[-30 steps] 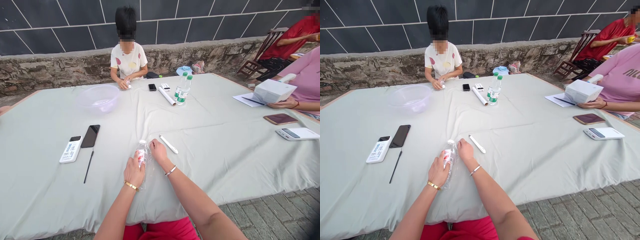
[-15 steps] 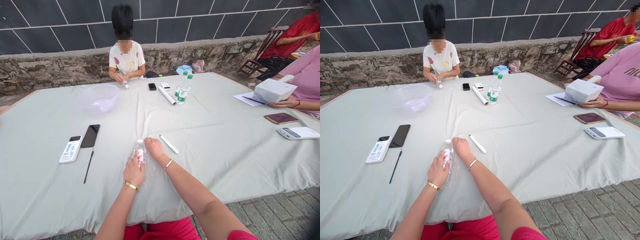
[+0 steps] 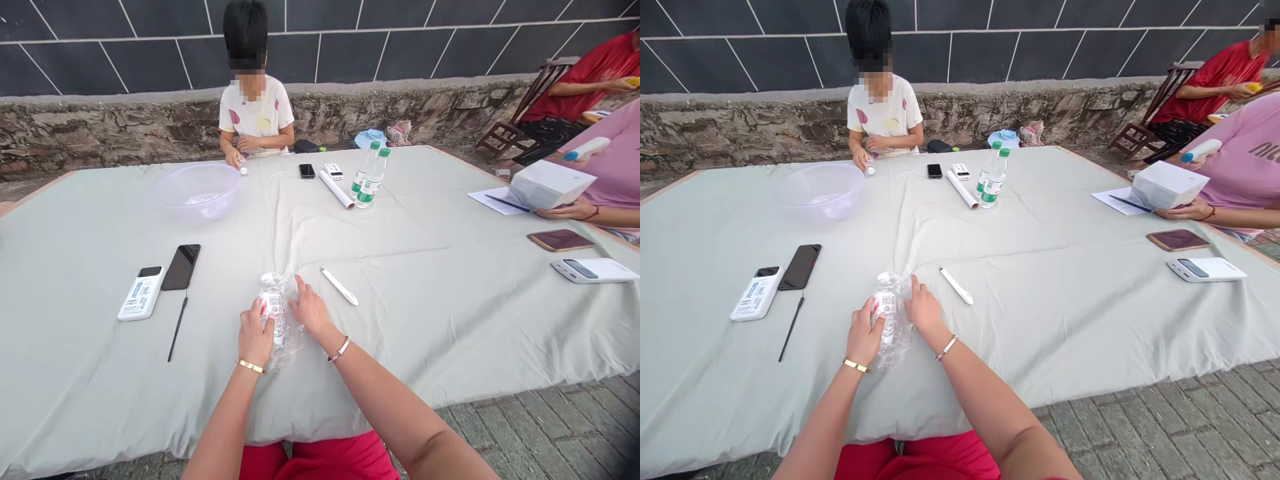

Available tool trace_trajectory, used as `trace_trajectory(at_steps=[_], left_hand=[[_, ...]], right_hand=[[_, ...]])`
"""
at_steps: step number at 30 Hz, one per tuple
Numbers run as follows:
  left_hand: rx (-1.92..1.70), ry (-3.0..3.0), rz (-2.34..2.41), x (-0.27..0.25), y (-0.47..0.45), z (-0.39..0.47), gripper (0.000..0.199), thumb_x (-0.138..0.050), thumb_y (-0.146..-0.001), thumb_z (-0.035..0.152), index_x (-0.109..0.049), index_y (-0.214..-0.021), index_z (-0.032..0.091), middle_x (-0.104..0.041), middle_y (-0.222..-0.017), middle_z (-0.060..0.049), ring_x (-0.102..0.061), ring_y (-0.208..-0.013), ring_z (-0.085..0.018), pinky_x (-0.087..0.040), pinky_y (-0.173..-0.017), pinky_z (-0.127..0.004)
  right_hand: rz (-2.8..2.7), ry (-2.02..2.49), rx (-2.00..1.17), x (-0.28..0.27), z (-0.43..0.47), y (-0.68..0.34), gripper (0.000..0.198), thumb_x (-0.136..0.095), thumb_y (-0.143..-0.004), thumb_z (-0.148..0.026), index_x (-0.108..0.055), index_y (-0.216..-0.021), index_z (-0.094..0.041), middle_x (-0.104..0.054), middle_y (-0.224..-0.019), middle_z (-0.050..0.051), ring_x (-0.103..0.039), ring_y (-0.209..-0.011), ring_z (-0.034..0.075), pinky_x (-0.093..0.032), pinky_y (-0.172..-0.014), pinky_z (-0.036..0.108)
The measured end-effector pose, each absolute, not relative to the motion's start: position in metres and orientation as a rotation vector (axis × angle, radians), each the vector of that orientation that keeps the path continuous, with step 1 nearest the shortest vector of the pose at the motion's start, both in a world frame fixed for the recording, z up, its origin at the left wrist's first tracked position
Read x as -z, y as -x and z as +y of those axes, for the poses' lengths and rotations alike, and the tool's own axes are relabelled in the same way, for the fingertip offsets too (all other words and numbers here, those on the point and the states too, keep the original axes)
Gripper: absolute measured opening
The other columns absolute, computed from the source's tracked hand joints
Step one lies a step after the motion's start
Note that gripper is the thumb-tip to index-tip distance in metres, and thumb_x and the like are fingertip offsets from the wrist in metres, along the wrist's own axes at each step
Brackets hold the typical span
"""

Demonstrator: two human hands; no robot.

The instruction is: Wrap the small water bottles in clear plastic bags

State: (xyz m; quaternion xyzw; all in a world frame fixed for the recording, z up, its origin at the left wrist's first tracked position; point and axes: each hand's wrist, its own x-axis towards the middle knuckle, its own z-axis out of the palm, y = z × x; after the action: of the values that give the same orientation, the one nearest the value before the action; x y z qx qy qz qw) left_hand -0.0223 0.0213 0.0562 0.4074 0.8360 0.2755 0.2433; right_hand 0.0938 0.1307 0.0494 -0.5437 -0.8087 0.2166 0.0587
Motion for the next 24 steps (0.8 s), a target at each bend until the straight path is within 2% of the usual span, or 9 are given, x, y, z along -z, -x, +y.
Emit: trace_trajectory(at_steps=[3, 5, 8, 11, 14, 18, 21, 24], left_hand=[[-0.752, -1.082, 2.326, -0.057, 0.039, 0.016, 0.051, -0.038, -0.086, 0.032, -0.039, -0.134, 0.016, -0.053, -0.114, -0.014, -0.056, -0.102, -0.022, -0.044, -0.088, -0.035], [-0.768, -1.038, 2.350, -0.060, 0.048, 0.013, 0.049, -0.035, -0.087, 0.030, -0.039, -0.134, 0.016, -0.054, -0.114, -0.013, -0.057, -0.100, -0.021, -0.043, -0.089, -0.034], [-0.752, -1.028, 2.367, -0.068, 0.046, 0.013, 0.052, -0.034, -0.088, 0.040, -0.037, -0.135, 0.018, -0.051, -0.120, -0.014, -0.055, -0.105, -0.023, -0.043, -0.088, -0.035], [-0.634, -1.112, 2.398, -0.075, 0.035, 0.018, 0.068, -0.047, -0.080, 0.053, -0.033, -0.137, 0.021, -0.048, -0.125, -0.015, -0.050, -0.114, -0.029, -0.045, -0.084, -0.037], [-0.606, -1.156, 2.404, -0.072, 0.032, 0.021, 0.068, -0.051, -0.079, 0.047, -0.031, -0.138, 0.020, -0.050, -0.121, -0.015, -0.053, -0.109, -0.028, -0.045, -0.083, -0.037], [-0.672, -1.159, 2.411, -0.061, 0.052, 0.014, 0.053, -0.043, -0.084, 0.036, -0.039, -0.133, 0.017, -0.055, -0.114, -0.014, -0.052, -0.109, -0.025, -0.041, -0.091, -0.035], [-0.655, -1.133, 2.401, -0.058, 0.074, 0.005, 0.043, -0.037, -0.086, 0.037, -0.052, -0.122, 0.019, -0.060, -0.103, -0.011, -0.055, -0.104, -0.024, -0.042, -0.088, -0.035], [-0.704, -1.013, 2.391, -0.060, 0.087, -0.002, 0.045, -0.039, -0.084, 0.040, -0.052, -0.122, 0.019, -0.062, -0.102, -0.008, -0.059, -0.090, -0.022, -0.045, -0.081, -0.032]], right_hand=[[-2.616, 1.561, -0.516, -0.042, 0.124, -0.101, 0.050, -0.038, -0.092, -0.021, -0.030, -0.141, -0.022, -0.057, -0.110, 0.011, -0.059, -0.093, 0.021, -0.042, -0.074, 0.028], [-2.619, 1.543, -0.541, -0.042, 0.126, -0.108, 0.047, -0.035, -0.092, -0.018, -0.035, -0.138, -0.023, -0.057, -0.109, 0.010, -0.060, -0.092, 0.020, -0.042, -0.074, 0.027], [-2.546, 1.603, -0.618, -0.055, 0.132, -0.118, 0.050, -0.042, -0.089, -0.019, -0.035, -0.138, -0.021, -0.056, -0.112, 0.010, -0.059, -0.094, 0.020, -0.044, -0.076, 0.028], [-2.511, 1.594, -0.432, -0.080, 0.128, -0.122, 0.050, -0.044, -0.086, -0.014, -0.040, -0.135, -0.018, -0.051, -0.123, 0.014, -0.053, -0.107, 0.025, -0.043, -0.086, 0.035], [-2.528, 1.345, -0.225, -0.100, 0.113, -0.115, 0.050, -0.035, -0.084, -0.003, -0.046, -0.132, -0.017, -0.043, -0.136, 0.015, -0.043, -0.121, 0.026, -0.037, -0.098, 0.040], [-2.913, 0.791, -0.418, -0.098, 0.098, -0.107, 0.053, -0.041, -0.084, -0.007, -0.044, -0.134, -0.021, -0.046, -0.137, 0.011, -0.039, -0.128, 0.023, -0.027, -0.109, 0.044], [-3.138, 0.895, -0.558, -0.084, 0.100, -0.121, 0.058, -0.045, -0.080, -0.004, -0.042, -0.136, -0.017, -0.039, -0.143, 0.013, -0.037, -0.131, 0.025, -0.027, -0.109, 0.046], [-3.173, 1.020, -0.601, -0.079, 0.105, -0.145, 0.067, -0.042, -0.074, 0.003, -0.039, -0.138, -0.017, -0.030, -0.148, 0.012, -0.030, -0.135, 0.024, -0.026, -0.109, 0.046]])
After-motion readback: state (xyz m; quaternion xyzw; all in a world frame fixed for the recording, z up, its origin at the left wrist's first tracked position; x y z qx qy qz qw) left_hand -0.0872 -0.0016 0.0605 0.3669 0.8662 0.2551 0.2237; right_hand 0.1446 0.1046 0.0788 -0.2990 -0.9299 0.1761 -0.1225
